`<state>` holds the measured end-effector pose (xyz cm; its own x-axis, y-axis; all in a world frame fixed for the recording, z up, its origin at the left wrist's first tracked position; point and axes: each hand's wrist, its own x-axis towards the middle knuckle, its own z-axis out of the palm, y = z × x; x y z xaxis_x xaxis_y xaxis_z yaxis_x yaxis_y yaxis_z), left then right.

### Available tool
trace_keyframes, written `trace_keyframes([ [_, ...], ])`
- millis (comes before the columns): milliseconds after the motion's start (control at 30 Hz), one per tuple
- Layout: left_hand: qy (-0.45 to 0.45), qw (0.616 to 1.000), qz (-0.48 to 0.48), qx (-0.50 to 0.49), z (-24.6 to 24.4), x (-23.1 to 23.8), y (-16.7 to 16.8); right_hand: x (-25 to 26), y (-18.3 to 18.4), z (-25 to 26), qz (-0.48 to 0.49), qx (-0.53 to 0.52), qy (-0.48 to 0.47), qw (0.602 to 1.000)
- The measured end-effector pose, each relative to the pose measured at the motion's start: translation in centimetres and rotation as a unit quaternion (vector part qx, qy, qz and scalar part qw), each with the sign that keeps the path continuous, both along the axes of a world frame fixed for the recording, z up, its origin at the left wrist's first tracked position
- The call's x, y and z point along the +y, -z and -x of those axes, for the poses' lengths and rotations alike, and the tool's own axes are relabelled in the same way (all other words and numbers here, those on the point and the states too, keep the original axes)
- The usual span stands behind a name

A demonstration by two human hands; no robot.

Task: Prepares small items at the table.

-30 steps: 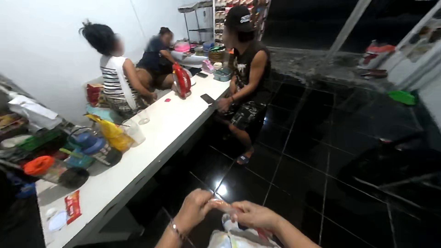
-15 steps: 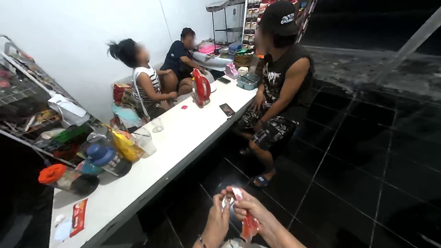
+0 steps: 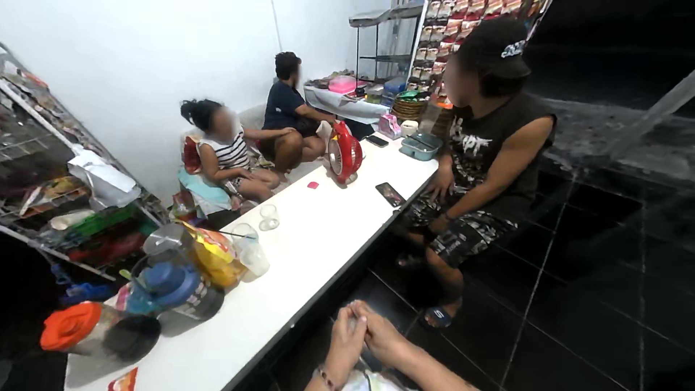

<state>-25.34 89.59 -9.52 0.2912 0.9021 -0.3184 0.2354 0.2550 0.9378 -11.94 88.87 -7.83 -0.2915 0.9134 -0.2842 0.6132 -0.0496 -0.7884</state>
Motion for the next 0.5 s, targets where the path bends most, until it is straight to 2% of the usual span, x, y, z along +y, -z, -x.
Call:
trace_keyframes([
  [100, -0.043, 0.989, 0.086, -0.108, 1.9, 3.1, 0.5, 3.1, -0.8, 2.6, 0.021, -0.068, -0.027, 0.997],
  [167, -0.061, 0.980, 0.127, -0.143, 2.8, 4.5, 0.5, 4.7, -0.9, 3.8, 0.042, -0.107, -0.037, 0.993],
  [367, -0.056, 0.968, 0.189, -0.154, 4.0, 7.0, 1.3, 7.6, -0.4, 5.3, 0.083, -0.140, -0.060, 0.985],
  [500, -0.067, 0.970, 0.190, -0.137, 4.2, 8.6, 1.8, 9.4, -0.7, 5.8, 0.100, -0.160, -0.070, 0.979],
])
